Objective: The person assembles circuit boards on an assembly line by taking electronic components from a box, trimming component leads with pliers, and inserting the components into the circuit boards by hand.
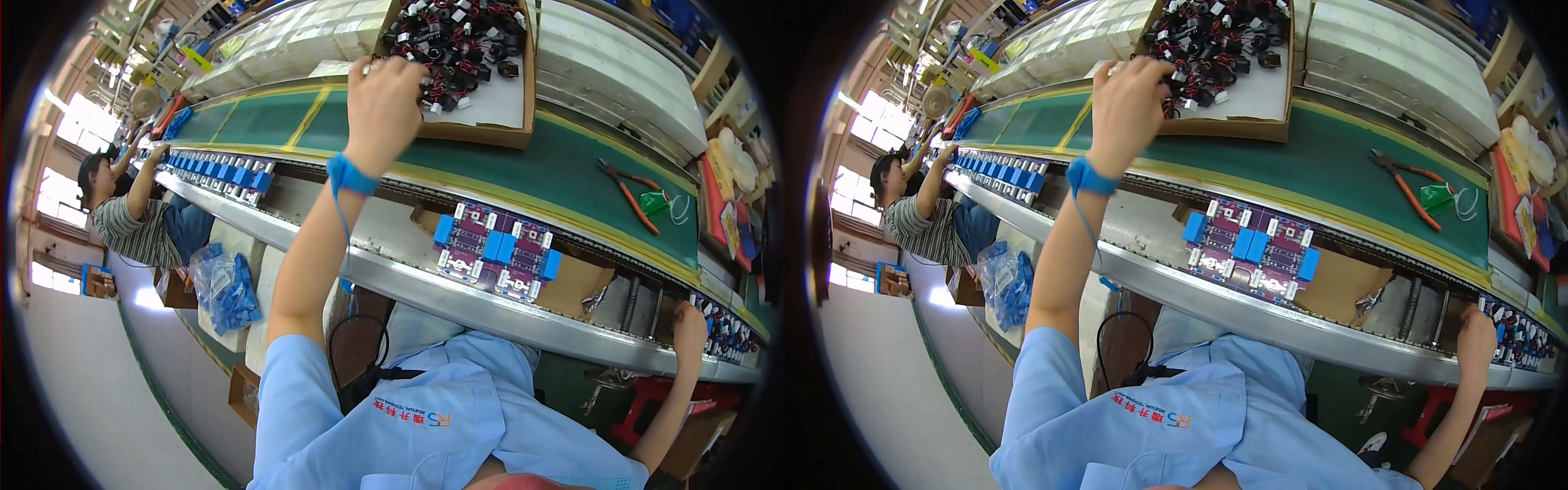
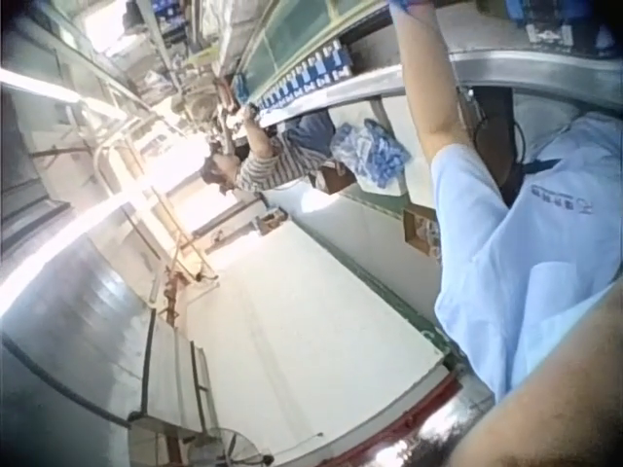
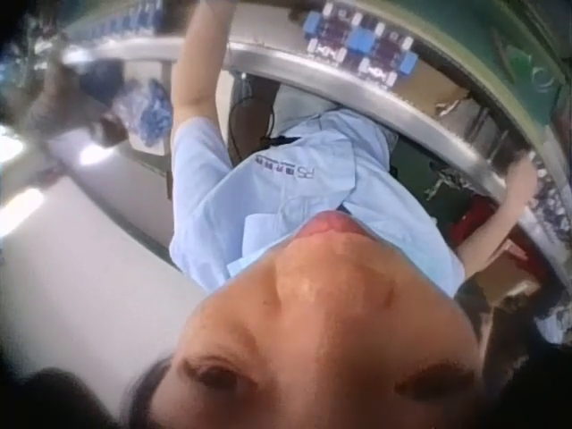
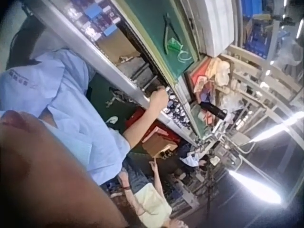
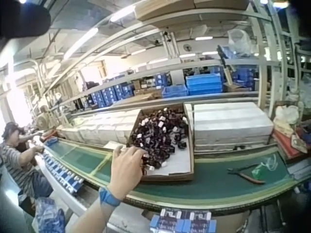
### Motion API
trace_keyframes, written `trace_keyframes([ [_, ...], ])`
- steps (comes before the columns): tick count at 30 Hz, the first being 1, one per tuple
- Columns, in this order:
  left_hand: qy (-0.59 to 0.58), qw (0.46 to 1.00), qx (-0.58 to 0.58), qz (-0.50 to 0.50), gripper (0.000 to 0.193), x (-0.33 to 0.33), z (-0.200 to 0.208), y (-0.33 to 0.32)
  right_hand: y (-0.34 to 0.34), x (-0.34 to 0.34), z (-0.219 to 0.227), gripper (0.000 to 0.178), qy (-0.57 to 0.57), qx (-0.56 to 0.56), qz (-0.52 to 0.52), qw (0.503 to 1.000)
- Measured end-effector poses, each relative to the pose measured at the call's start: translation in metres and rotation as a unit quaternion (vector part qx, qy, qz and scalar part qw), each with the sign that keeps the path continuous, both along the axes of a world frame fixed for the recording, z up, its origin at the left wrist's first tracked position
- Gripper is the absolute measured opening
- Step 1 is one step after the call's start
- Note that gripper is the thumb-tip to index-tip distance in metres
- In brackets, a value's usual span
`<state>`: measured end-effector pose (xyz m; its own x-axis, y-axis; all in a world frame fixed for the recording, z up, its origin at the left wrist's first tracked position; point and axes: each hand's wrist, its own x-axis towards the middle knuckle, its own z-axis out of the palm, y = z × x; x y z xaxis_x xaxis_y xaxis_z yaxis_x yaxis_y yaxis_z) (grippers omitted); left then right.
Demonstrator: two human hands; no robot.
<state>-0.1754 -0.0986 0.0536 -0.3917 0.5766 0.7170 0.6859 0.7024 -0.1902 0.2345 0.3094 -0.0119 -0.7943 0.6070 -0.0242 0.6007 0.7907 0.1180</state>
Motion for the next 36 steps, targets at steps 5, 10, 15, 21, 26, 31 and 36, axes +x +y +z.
trace_keyframes([
  [5, 0.010, 0.998, -0.057, 0.034, 0.024, -0.060, -0.009, 0.008, 0.005, 0.008, 0.004, 0.011, -0.004, 0.028, -0.027, 0.999],
  [10, -0.016, 0.996, -0.082, 0.012, 0.018, -0.064, 0.000, 0.011, -0.034, -0.045, 0.028, 0.012, 0.032, 0.000, 0.015, 0.999],
  [15, -0.433, 0.855, 0.255, -0.129, 0.034, -0.042, 0.009, 0.007, -0.075, -0.109, 0.047, 0.015, 0.299, -0.023, 0.237, 0.924],
  [21, -0.472, 0.771, 0.239, -0.355, 0.022, 0.056, 0.023, 0.053, -0.120, -0.186, 0.081, 0.044, 0.420, -0.481, 0.335, 0.693],
  [26, -0.416, 0.824, 0.022, -0.383, 0.034, 0.122, 0.030, 0.053, -0.136, -0.215, 0.077, 0.044, 0.187, -0.747, 0.295, 0.566],
  [31, -0.681, 0.610, 0.131, -0.383, 0.045, 0.126, 0.021, 0.045, -0.144, -0.203, 0.079, 0.024, 0.304, -0.617, 0.376, 0.621],
  [36, -0.744, 0.573, 0.178, -0.293, 0.035, 0.135, 0.025, 0.043, -0.178, -0.196, 0.078, 0.018, 0.478, -0.293, 0.504, 0.657],
])
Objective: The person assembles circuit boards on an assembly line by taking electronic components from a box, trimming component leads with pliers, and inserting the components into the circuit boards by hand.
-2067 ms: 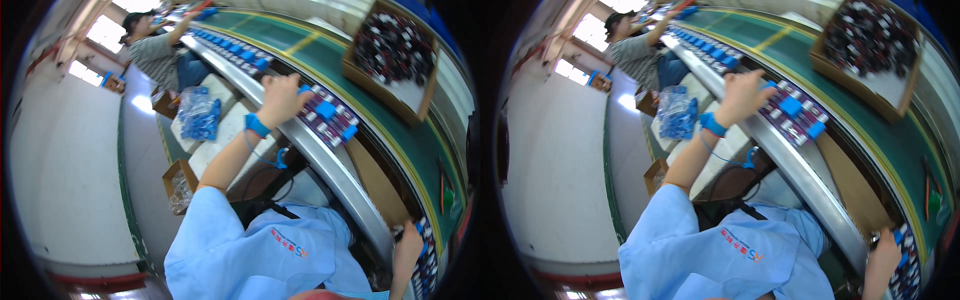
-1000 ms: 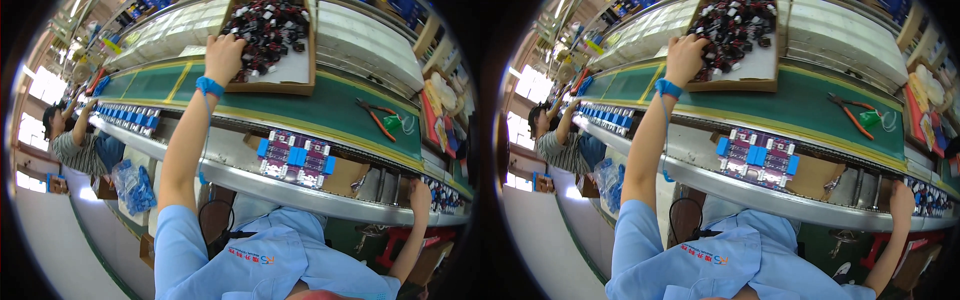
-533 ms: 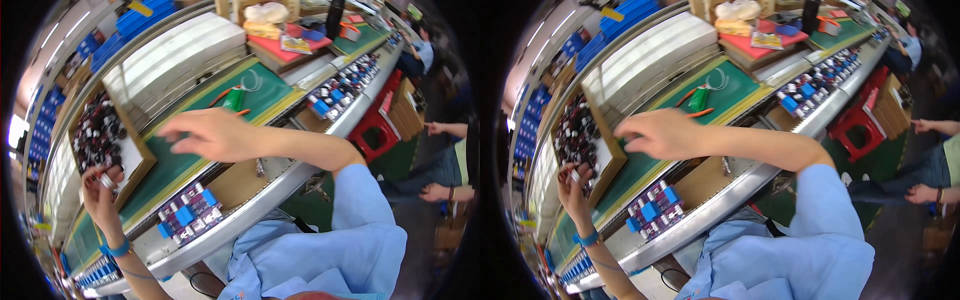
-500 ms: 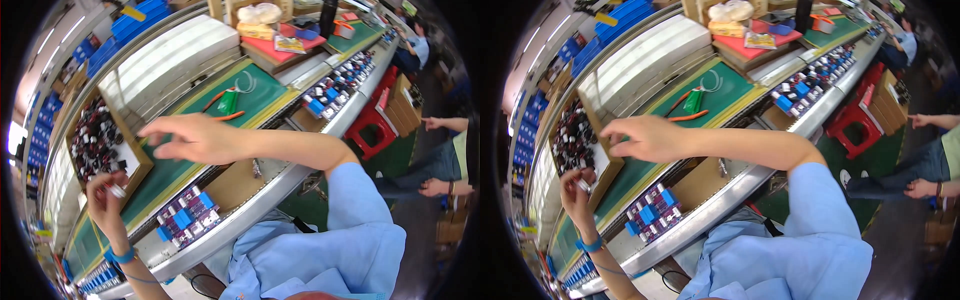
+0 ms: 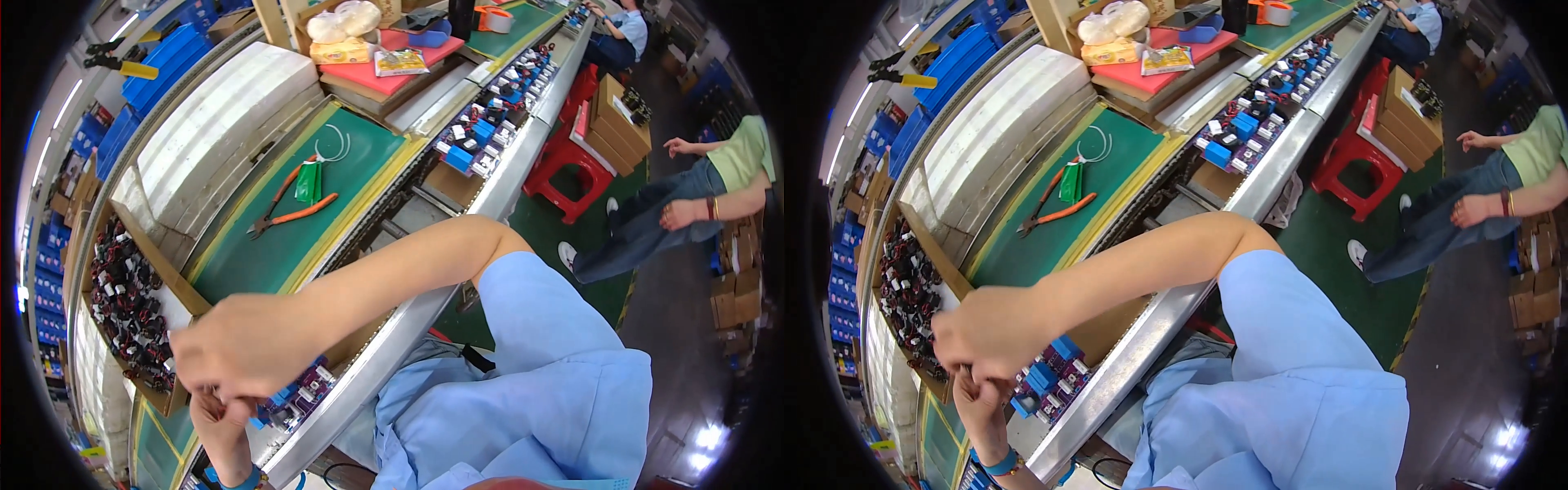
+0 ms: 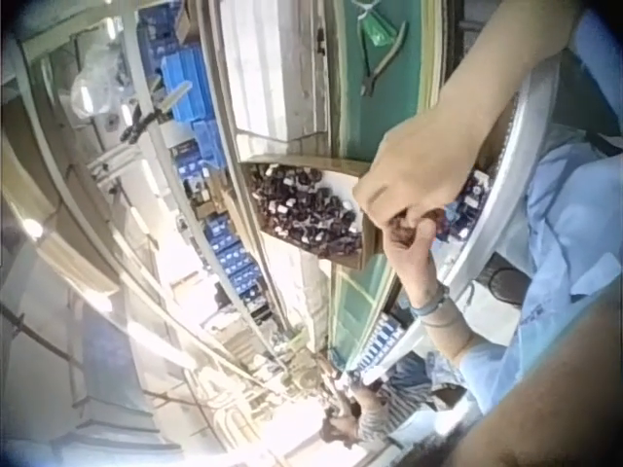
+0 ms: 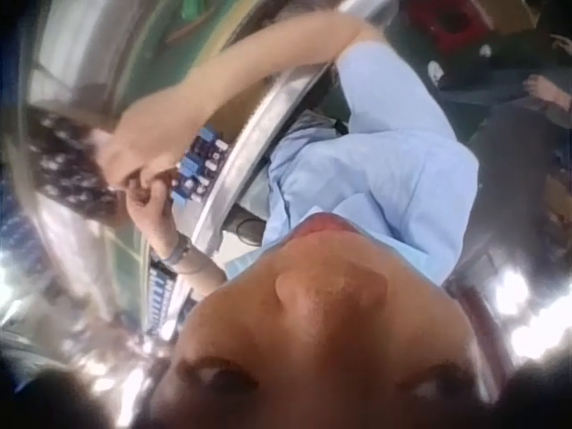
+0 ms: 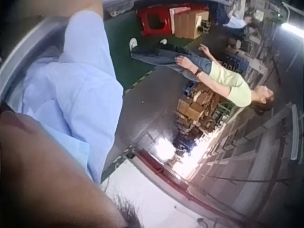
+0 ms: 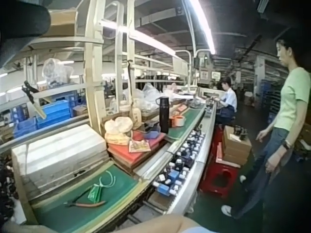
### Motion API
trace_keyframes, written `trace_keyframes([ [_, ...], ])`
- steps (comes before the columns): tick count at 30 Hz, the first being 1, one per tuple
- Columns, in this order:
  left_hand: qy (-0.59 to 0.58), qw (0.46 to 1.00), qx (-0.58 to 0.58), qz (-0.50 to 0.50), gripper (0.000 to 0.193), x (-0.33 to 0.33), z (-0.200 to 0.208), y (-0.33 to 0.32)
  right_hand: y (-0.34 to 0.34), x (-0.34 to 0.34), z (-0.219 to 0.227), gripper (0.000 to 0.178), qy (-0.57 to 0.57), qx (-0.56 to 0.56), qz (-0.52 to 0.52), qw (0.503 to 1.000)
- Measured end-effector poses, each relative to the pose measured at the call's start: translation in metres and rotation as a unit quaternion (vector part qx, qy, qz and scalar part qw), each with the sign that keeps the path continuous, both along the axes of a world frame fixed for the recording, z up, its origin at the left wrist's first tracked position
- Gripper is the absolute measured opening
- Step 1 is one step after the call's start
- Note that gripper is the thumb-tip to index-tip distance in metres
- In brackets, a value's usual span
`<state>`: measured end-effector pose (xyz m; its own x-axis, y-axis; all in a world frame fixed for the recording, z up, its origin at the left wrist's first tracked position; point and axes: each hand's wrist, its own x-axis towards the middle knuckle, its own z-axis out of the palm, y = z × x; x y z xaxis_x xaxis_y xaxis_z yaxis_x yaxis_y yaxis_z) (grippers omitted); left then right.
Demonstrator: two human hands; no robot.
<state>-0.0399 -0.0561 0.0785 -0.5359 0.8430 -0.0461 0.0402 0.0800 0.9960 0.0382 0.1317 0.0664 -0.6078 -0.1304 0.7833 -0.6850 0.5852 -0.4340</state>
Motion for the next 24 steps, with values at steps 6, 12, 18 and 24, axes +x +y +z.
trace_keyframes([
  [6, 0.035, 0.996, -0.078, -0.027, 0.032, 0.005, -0.001, 0.001, 0.018, 0.004, -0.005, 0.022, 0.096, 0.181, -0.056, 0.977],
  [12, 0.050, 0.989, -0.126, -0.050, 0.036, 0.011, 0.006, -0.003, 0.022, 0.006, -0.014, 0.014, 0.003, 0.230, -0.001, 0.973],
  [18, 0.494, 0.855, -0.146, 0.069, 0.023, -0.017, -0.010, 0.002, 0.004, 0.001, -0.025, 0.014, 0.038, 0.282, -0.201, 0.937],
  [24, 0.463, 0.877, 0.019, 0.129, 0.022, -0.044, -0.035, 0.005, 0.016, -0.008, -0.020, 0.018, -0.013, 0.091, -0.180, 0.979],
])
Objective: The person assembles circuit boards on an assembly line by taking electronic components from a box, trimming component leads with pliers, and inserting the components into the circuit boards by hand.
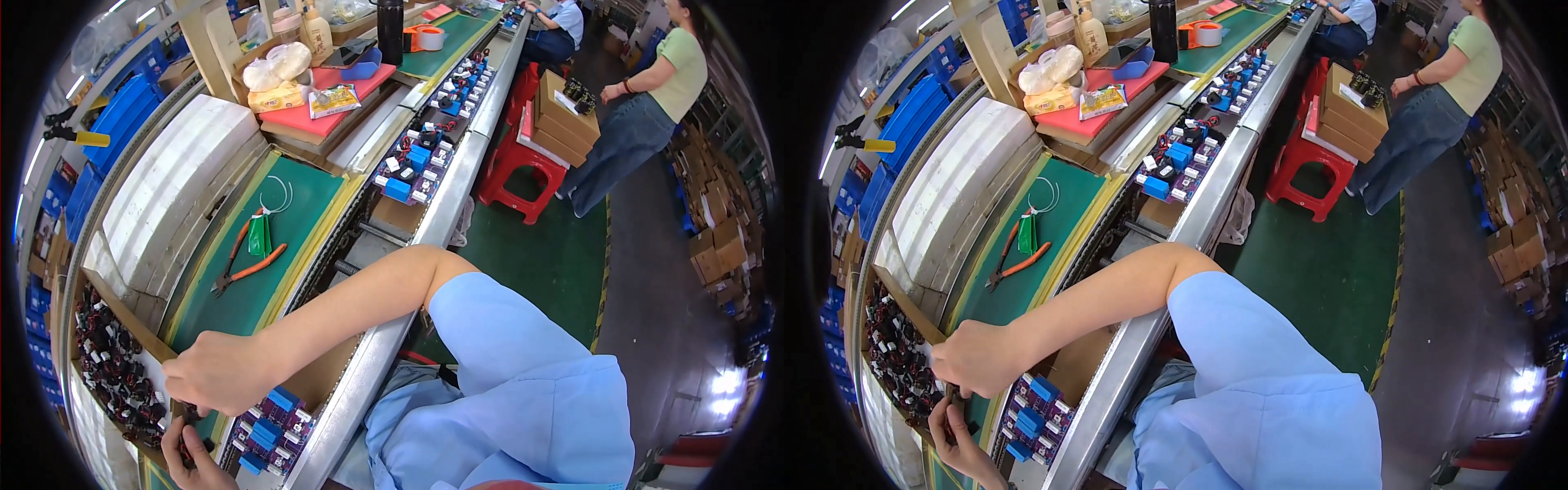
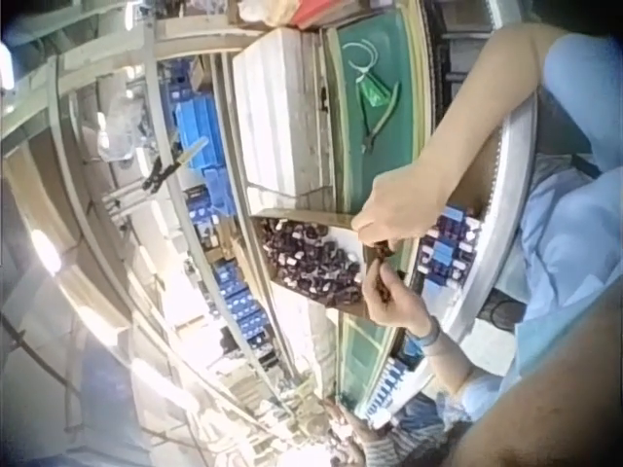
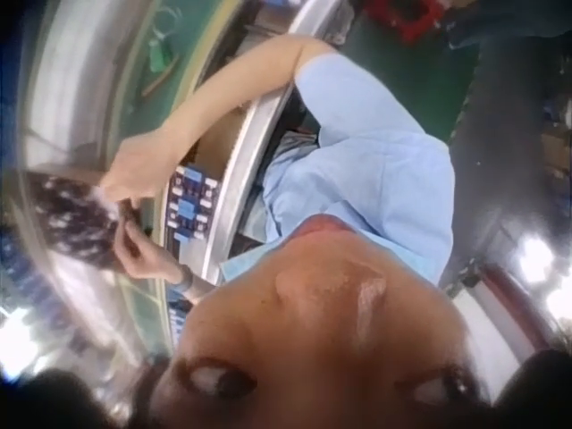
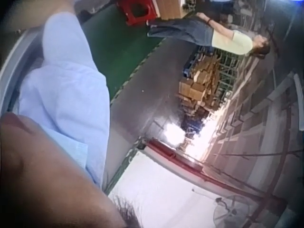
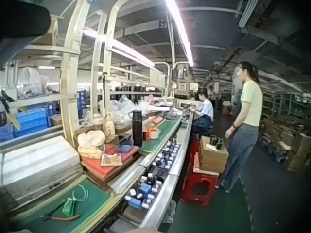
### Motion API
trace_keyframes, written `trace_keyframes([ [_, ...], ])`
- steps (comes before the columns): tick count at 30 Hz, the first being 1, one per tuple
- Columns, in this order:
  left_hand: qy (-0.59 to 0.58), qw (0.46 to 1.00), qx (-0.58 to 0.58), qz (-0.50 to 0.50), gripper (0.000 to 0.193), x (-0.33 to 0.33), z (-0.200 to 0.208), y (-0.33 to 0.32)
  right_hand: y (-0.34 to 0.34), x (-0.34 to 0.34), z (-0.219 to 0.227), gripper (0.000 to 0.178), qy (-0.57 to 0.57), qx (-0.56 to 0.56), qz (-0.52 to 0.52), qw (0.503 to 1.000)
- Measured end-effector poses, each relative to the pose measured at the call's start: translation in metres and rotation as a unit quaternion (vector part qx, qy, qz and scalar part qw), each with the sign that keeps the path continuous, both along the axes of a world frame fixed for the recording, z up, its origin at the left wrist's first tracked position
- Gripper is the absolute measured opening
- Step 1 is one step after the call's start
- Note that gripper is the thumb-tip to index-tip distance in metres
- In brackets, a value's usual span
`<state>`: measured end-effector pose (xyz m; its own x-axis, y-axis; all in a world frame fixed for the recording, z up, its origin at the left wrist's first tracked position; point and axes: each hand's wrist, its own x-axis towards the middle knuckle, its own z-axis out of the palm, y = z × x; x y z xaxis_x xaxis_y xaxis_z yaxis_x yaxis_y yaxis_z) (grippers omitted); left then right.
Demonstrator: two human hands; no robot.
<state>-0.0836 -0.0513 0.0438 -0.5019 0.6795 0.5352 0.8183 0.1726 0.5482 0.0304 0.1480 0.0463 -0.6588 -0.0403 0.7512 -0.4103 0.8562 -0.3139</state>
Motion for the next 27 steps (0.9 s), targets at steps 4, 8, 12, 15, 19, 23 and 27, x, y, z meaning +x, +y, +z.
trace_keyframes([
  [4, 0.041, 0.997, 0.063, -0.004, 0.028, 0.009, 0.002, 0.015, -0.004, -0.006, 0.005, 0.026, -0.046, -0.319, 0.161, 0.933],
  [8, -0.007, 0.990, 0.140, -0.025, 0.033, 0.022, -0.001, 0.032, -0.011, -0.006, 0.003, 0.023, -0.114, -0.534, 0.220, 0.808],
  [12, -0.090, 0.993, 0.069, 0.024, 0.036, 0.033, 0.010, 0.006, -0.018, -0.015, 0.002, 0.025, -0.140, -0.489, 0.239, 0.827],
  [15, -0.033, 0.998, -0.061, 0.010, 0.033, 0.028, 0.021, -0.004, 0.024, -0.011, 0.003, 0.037, -0.231, -0.217, 0.120, 0.941],
  [19, -0.195, 0.972, -0.131, 0.018, 0.035, 0.035, 0.024, -0.008, 0.104, -0.021, -0.036, 0.047, -0.262, 0.040, -0.177, 0.948],
  [23, -0.181, 0.967, -0.175, -0.033, 0.037, 0.038, 0.018, -0.029, 0.103, -0.020, -0.051, 0.058, -0.313, 0.059, -0.183, 0.930],
  [27, -0.145, 0.974, -0.172, -0.030, 0.033, 0.045, -0.001, -0.025, 0.112, -0.026, -0.078, 0.045, -0.267, 0.101, -0.170, 0.943],
])
